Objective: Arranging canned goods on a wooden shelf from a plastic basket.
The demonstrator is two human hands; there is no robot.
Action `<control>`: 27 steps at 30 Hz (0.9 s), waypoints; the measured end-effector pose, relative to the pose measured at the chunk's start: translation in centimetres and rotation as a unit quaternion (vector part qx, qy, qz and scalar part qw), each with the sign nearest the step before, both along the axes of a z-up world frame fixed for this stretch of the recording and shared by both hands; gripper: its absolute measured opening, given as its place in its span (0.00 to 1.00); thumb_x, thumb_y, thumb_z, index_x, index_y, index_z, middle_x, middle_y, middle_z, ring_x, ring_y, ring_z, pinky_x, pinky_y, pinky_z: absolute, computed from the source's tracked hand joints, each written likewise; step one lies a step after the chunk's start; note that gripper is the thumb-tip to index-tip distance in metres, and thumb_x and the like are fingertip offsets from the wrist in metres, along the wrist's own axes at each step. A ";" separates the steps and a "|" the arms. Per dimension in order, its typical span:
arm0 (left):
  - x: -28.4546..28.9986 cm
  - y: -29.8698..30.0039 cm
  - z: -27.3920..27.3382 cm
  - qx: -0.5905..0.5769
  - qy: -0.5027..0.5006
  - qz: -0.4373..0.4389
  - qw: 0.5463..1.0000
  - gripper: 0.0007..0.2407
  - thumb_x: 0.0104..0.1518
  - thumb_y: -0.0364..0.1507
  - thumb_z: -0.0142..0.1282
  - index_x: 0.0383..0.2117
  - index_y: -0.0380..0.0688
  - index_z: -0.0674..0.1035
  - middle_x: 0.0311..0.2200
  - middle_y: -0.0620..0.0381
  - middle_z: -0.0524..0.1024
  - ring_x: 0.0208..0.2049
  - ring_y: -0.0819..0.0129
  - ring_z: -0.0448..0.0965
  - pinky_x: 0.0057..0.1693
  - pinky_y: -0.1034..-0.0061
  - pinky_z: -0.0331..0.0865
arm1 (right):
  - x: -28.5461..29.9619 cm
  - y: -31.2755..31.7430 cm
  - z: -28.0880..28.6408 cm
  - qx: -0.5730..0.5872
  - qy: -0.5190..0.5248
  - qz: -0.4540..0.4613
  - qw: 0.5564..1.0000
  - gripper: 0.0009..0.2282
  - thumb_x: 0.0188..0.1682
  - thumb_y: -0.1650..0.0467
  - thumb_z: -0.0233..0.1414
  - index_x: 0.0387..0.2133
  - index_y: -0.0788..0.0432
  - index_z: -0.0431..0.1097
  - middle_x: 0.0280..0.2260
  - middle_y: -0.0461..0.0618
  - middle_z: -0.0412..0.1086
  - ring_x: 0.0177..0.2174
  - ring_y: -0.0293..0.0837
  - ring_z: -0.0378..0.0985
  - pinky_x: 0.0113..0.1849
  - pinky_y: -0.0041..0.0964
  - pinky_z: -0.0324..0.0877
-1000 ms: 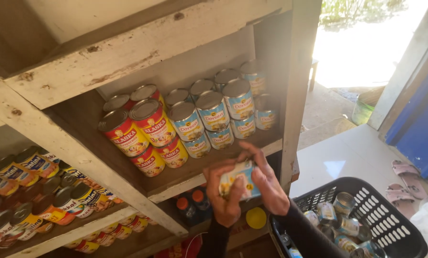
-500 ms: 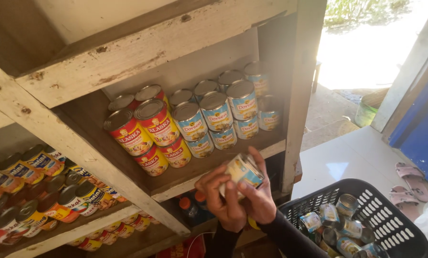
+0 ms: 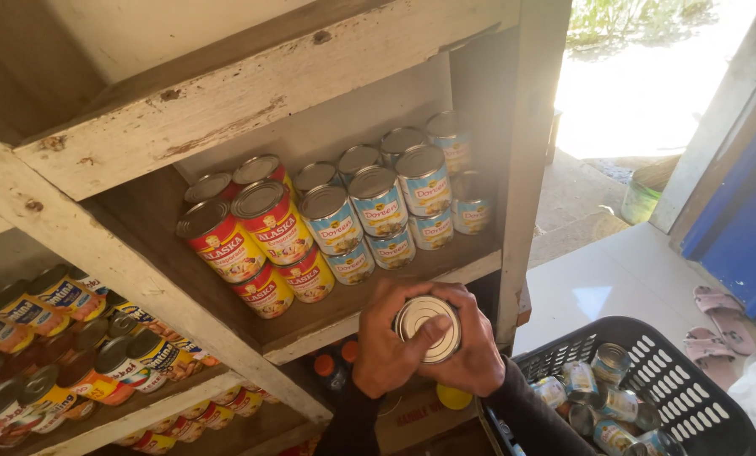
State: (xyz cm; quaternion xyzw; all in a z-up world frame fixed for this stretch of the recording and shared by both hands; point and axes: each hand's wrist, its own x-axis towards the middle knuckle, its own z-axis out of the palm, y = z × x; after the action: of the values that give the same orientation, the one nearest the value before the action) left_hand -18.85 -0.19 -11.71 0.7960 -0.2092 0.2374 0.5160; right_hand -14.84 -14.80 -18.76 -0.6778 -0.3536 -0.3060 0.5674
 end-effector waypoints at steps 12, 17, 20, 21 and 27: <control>0.5 0.8 3.8 0.134 -0.055 -0.071 0.987 0.28 0.55 0.39 0.66 0.60 0.38 0.73 0.53 0.43 0.76 0.53 0.56 0.78 0.56 0.67 0.72 | 0.4 -2.8 4.0 -0.054 0.098 0.052 0.992 0.38 0.31 0.67 0.69 0.58 0.66 0.62 0.48 0.58 0.74 0.49 0.47 0.79 0.50 0.40 0.73; 1.6 0.2 5.0 0.193 -0.111 -0.057 0.973 0.29 0.48 0.33 0.69 0.59 0.41 0.75 0.51 0.44 0.76 0.53 0.54 0.80 0.57 0.66 0.75 | 0.7 -2.9 3.6 0.023 0.091 0.056 0.994 0.38 0.33 0.69 0.69 0.57 0.65 0.55 0.49 0.58 0.69 0.50 0.46 0.76 0.50 0.40 0.72; 2.6 -0.2 6.6 0.082 0.001 -0.007 0.997 0.23 0.47 0.35 0.72 0.48 0.42 0.77 0.46 0.46 0.80 0.46 0.56 0.86 0.52 0.67 0.79 | 1.3 -2.6 2.3 0.183 0.112 0.159 0.964 0.31 0.42 0.73 0.64 0.57 0.64 0.54 0.51 0.58 0.67 0.52 0.46 0.74 0.52 0.41 0.73; 2.9 -0.5 6.9 0.088 -0.053 -0.014 0.995 0.22 0.47 0.34 0.73 0.45 0.40 0.74 0.49 0.45 0.79 0.47 0.53 0.85 0.51 0.67 0.78 | 1.6 -2.6 1.8 0.250 0.167 0.211 0.930 0.27 0.45 0.75 0.62 0.56 0.65 0.56 0.50 0.58 0.68 0.51 0.47 0.75 0.52 0.43 0.74; 3.3 -1.7 8.5 0.178 -0.201 -0.010 0.963 0.16 0.49 0.27 0.70 0.41 0.39 0.77 0.58 0.38 0.70 0.55 0.42 0.75 0.57 0.61 0.71 | 3.9 -2.6 -1.3 0.379 0.315 0.260 0.830 0.15 0.54 0.74 0.55 0.51 0.68 0.62 0.46 0.62 0.74 0.45 0.54 0.80 0.37 0.38 0.69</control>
State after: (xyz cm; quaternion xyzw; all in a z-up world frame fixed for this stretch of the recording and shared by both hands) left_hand -15.52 -1.86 -3.25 0.8087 -0.3552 0.3465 0.3160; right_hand -10.96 -17.41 -20.03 -0.3524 -0.1749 -0.0272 0.9190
